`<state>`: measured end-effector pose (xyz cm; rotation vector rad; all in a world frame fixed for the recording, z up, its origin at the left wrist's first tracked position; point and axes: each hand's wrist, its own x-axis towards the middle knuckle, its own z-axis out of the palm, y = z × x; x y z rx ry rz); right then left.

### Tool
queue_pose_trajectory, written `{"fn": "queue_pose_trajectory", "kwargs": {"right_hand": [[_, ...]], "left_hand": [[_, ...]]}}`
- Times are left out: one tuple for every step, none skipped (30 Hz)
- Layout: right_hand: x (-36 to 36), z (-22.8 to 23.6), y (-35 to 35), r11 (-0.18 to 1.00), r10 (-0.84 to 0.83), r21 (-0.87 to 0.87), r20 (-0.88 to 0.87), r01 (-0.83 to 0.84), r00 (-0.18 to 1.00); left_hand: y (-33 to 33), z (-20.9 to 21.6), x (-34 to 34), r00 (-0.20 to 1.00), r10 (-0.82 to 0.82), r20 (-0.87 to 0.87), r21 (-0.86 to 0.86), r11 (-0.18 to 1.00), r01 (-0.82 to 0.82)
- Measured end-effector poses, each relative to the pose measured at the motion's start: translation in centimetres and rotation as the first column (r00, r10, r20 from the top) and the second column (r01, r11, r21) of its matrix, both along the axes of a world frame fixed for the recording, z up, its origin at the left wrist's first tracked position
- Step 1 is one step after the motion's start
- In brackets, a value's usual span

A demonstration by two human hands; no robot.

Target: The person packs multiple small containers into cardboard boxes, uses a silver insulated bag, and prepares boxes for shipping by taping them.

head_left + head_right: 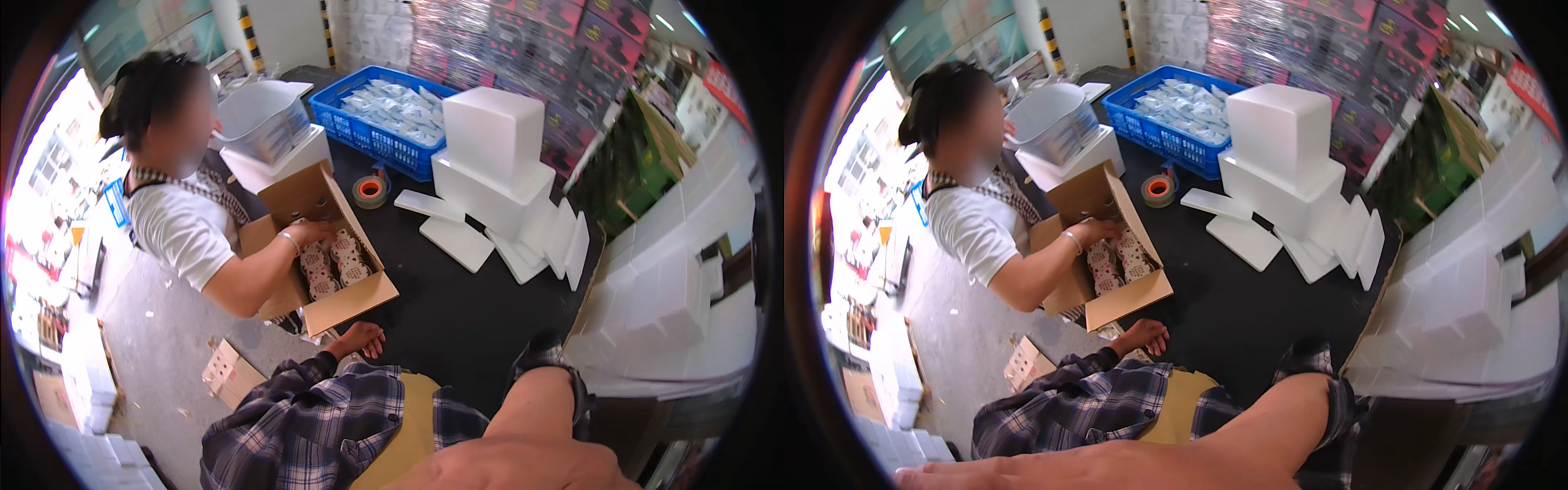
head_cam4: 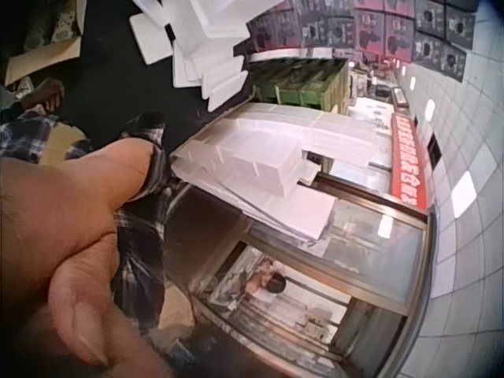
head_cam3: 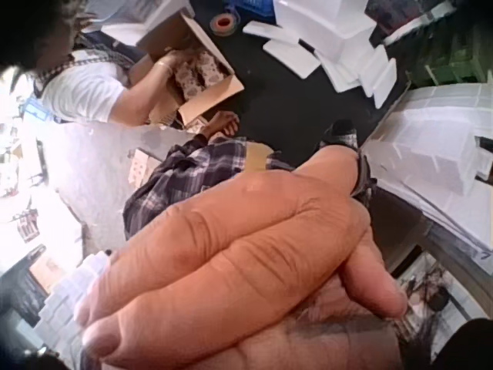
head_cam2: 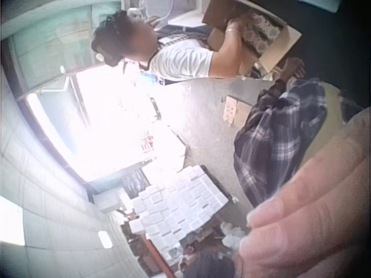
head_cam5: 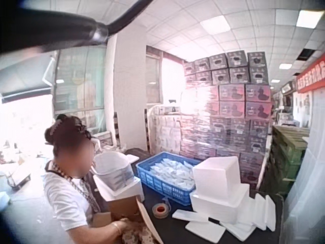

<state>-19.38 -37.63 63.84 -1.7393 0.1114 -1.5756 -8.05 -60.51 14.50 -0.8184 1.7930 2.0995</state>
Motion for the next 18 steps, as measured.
{"fn": "queue_pose_trajectory", "kwargs": {"right_hand": [[-0.2, -0.2, 0.1, 1.000, -0.005, -0.004, 0.020, 0.005, 1.000], [-0.5, -0.1, 0.2, 0.999, -0.034, -0.006, 0.029, 0.034, 0.999], [-0.8, -0.4, 0.1, 1.000, -0.025, -0.016, 0.046, 0.026, 0.999], [-1.0, -0.6, 0.0, 0.999, -0.047, -0.010, 0.067, 0.048, 0.997], [-1.2, -0.8, -0.1, 0.998, -0.069, -0.004, 0.096, 0.070, 0.993], [-1.2, -0.7, -0.2, 0.996, -0.085, 0.000, 0.115, 0.085, 0.990], [-1.2, -0.8, -0.3, 0.996, -0.093, 0.005, 0.125, 0.094, 0.988], [-1.1, -0.9, -0.2, 0.994, -0.109, 0.011, 0.140, 0.108, 0.984], [-1.2, -1.0, -0.2, 0.995, -0.104, 0.015, 0.149, 0.103, 0.983], [-1.1, -0.8, 0.0, 0.996, -0.088, 0.012, 0.147, 0.088, 0.985], [-0.9, -0.9, 0.4, 0.996, -0.084, 0.013, 0.153, 0.083, 0.985], [-0.8, -0.7, 0.6, 0.995, -0.094, 0.029, 0.156, 0.090, 0.983], [-0.4, -0.4, 0.9, 0.995, -0.091, 0.041, 0.154, 0.085, 0.984], [-0.1, -0.2, 0.9, 0.995, -0.088, 0.053, 0.151, 0.081, 0.985], [0.2, -0.1, 0.9, 0.995, -0.082, 0.067, 0.158, 0.072, 0.984], [0.4, 0.2, 1.1, 0.994, -0.088, 0.082, 0.161, 0.075, 0.983], [0.7, 0.5, 1.4, 0.992, -0.099, 0.099, 0.177, 0.083, 0.979], [1.1, 0.8, 1.6, 0.987, -0.123, 0.127, 0.197, 0.099, 0.973]], "left_hand": [[-0.1, 0.1, 0.3, 1.000, -0.003, -0.016, 0.000, 1.000, 0.003], [0.0, 0.5, -0.1, 1.000, 0.000, -0.019, -0.002, 1.000, 0.000], [-0.2, 0.8, 0.2, 0.999, 0.033, -0.013, -0.007, 0.999, -0.033], [0.0, 1.0, 0.5, 0.999, 0.037, 0.002, 0.003, 0.999, -0.037], [0.2, 0.9, 0.9, 0.999, 0.031, 0.013, 0.012, 0.999, -0.031], [0.0, 0.8, 0.6, 0.999, 0.034, 0.002, 0.015, 0.999, -0.034], [0.1, 0.9, 0.3, 0.999, 0.034, 0.014, 0.015, 0.999, -0.034], [0.3, 0.9, 0.3, 0.999, 0.039, 0.025, 0.015, 0.999, -0.039], [0.6, 0.7, 0.9, 0.999, 0.030, 0.041, 0.037, 0.999, -0.032], [0.4, 0.7, 0.7, 0.999, 0.033, 0.031, 0.042, 0.999, -0.034], [-0.1, 0.8, 0.7, 0.999, 0.037, 0.021, 0.048, 0.998, -0.038], [0.0, 0.9, 0.4, 0.999, 0.028, 0.028, 0.021, 0.999, -0.028], [0.1, 1.0, 0.1, 0.999, 0.014, 0.034, -0.005, 1.000, -0.014], [0.0, 1.1, -0.1, 0.999, 0.000, 0.042, -0.032, 0.999, 0.001], [-0.2, 0.3, 0.4, 0.998, 0.031, 0.054, 0.023, 0.999, -0.033], [-0.4, 0.2, 0.5, 0.998, 0.022, 0.055, 0.007, 1.000, -0.023], [-0.7, 0.1, 0.6, 0.998, 0.012, 0.057, -0.010, 1.000, -0.012], [-0.6, -0.1, 0.6, 0.998, 0.004, 0.056, -0.015, 1.000, -0.004]]}}
